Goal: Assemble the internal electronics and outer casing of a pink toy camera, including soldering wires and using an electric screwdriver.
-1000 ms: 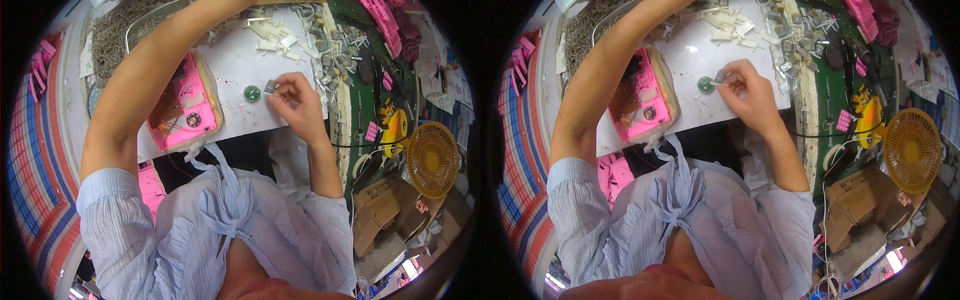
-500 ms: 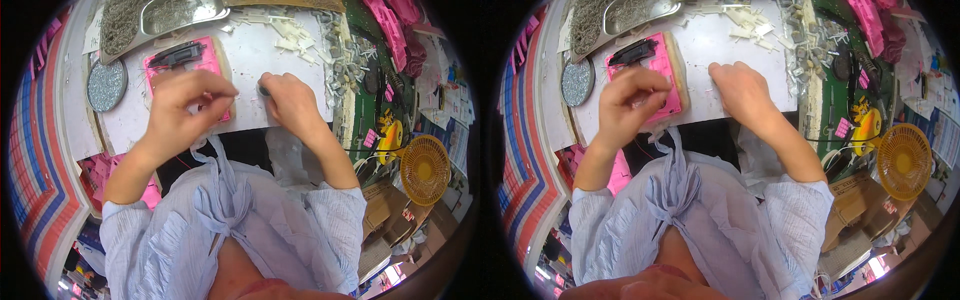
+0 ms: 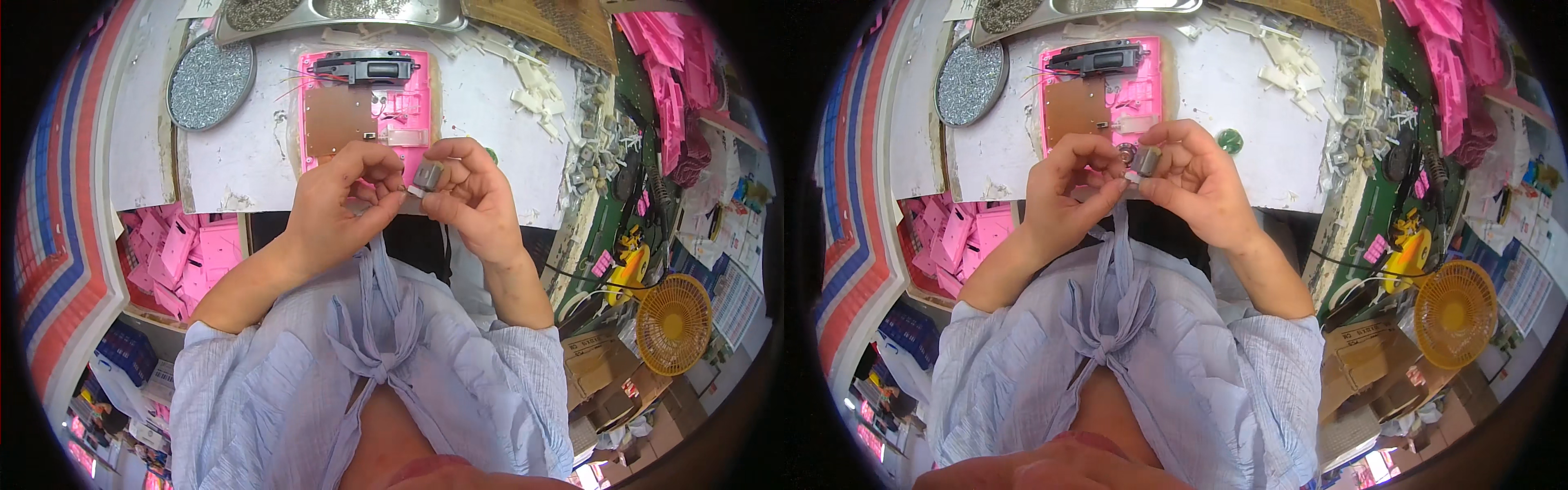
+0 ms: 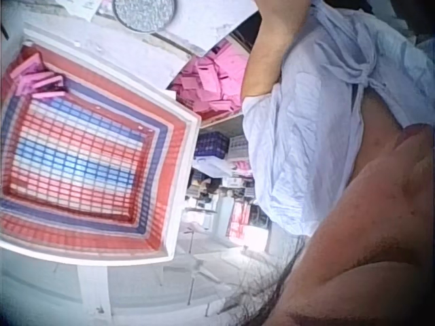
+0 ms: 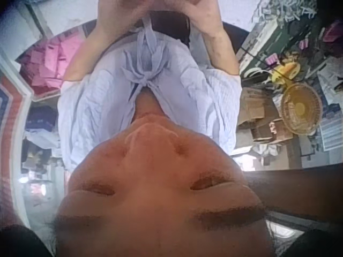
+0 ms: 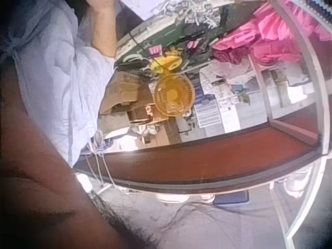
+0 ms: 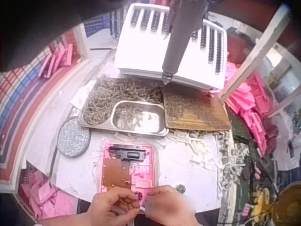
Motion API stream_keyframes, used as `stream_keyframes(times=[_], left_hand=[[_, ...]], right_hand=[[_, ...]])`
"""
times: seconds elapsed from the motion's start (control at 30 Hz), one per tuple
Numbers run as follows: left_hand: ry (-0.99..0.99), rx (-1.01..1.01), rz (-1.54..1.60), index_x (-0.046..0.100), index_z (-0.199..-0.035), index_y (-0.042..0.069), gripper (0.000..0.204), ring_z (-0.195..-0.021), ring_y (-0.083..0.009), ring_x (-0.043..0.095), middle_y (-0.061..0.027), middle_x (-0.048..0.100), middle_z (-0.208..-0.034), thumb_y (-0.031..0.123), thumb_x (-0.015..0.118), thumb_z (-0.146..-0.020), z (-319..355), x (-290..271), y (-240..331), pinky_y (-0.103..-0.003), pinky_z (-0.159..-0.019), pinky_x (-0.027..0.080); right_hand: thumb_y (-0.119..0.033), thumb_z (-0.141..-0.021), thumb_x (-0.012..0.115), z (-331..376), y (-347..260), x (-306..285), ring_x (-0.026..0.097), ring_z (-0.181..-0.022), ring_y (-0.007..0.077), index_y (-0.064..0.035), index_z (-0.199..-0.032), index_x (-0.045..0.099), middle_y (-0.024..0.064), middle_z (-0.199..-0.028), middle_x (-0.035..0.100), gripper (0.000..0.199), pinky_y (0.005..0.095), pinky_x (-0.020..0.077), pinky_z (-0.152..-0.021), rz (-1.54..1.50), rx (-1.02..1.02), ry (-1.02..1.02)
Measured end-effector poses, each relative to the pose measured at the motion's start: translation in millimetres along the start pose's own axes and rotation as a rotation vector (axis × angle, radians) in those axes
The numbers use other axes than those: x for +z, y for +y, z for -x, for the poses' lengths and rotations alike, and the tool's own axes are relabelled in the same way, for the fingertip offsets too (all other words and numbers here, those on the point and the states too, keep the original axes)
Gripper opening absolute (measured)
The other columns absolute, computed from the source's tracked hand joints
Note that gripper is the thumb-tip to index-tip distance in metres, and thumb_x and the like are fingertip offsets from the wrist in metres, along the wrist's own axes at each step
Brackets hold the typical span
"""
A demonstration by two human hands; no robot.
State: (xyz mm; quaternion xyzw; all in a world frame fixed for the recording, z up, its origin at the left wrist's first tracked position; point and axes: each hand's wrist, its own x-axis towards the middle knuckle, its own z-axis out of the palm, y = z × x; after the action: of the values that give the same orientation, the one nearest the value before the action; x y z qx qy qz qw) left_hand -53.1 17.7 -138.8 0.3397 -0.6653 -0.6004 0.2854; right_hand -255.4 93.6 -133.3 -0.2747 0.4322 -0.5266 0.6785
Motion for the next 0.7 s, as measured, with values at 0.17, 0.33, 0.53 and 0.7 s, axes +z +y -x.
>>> stream_keyframes(times=[0.17, 0.33, 0.53, 0.7], left_hand=[[-0.011, -0.013, 0.03, 0.062, -0.117, 0.003, 0.032, -0.083, -0.0102, 0.069, -0.0048, 0.07, -0.096, -0.001, 0.074, -0.088, -0.3, -2.5, -0.8, -0.025, -0.073, 0.057], [-0.01, 0.005, 0.019, 0.062, -0.117, 0.003, 0.031, -0.083, -0.0104, 0.069, -0.0046, 0.069, -0.096, -0.001, 0.074, -0.088, -1.2, -2.0, 1.6, -0.025, -0.073, 0.057], [0.006, 0.072, 0.081, 0.063, -0.113, 0.003, 0.031, -0.081, -0.015, 0.07, -0.0067, 0.069, -0.096, -0.001, 0.076, -0.086, -0.3, -0.9, -5.0, -0.029, -0.072, 0.058], [0.004, 0.533, -0.374, 0.065, -0.109, 0.005, 0.031, -0.082, -0.0291, 0.071, -0.0109, 0.069, -0.094, -0.002, 0.077, -0.082, -8.3, -12.1, -10.7, -0.036, -0.072, 0.056]], right_hand=[[0.009, -0.091, 0.068, -5.0, -1.9, 3.5, 0.061, -0.087, 0.0073, 0.0, -0.134, 0.052, 0.003, -0.097, 0.064, 0.048, 0.0213, 0.0498, -0.077, 0.023, 0.018, -0.022], [0.01, -0.09, 0.068, -5.5, -0.2, 0.9, 0.06, -0.086, 0.0069, 0.0, -0.134, 0.052, 0.0029, -0.097, 0.064, 0.047, 0.0211, 0.0497, -0.075, 0.068, 0.031, -0.015], [0.0, -0.087, 0.077, -2.7, 4.5, -0.3, 0.061, -0.075, 0.006, -0.0002, -0.135, 0.052, 0.0054, -0.093, 0.067, 0.055, 0.0215, 0.0473, -0.065, 0.721, -0.302, 0.033], [-0.009, -0.088, 0.079, -8.9, -22.9, 1.6, 0.058, -0.061, 0.0069, -0.001, -0.134, 0.057, 0.003, -0.071, 0.065, 0.052, 0.0231, 0.0425, -0.055, 0.587, -0.211, 0.107]])
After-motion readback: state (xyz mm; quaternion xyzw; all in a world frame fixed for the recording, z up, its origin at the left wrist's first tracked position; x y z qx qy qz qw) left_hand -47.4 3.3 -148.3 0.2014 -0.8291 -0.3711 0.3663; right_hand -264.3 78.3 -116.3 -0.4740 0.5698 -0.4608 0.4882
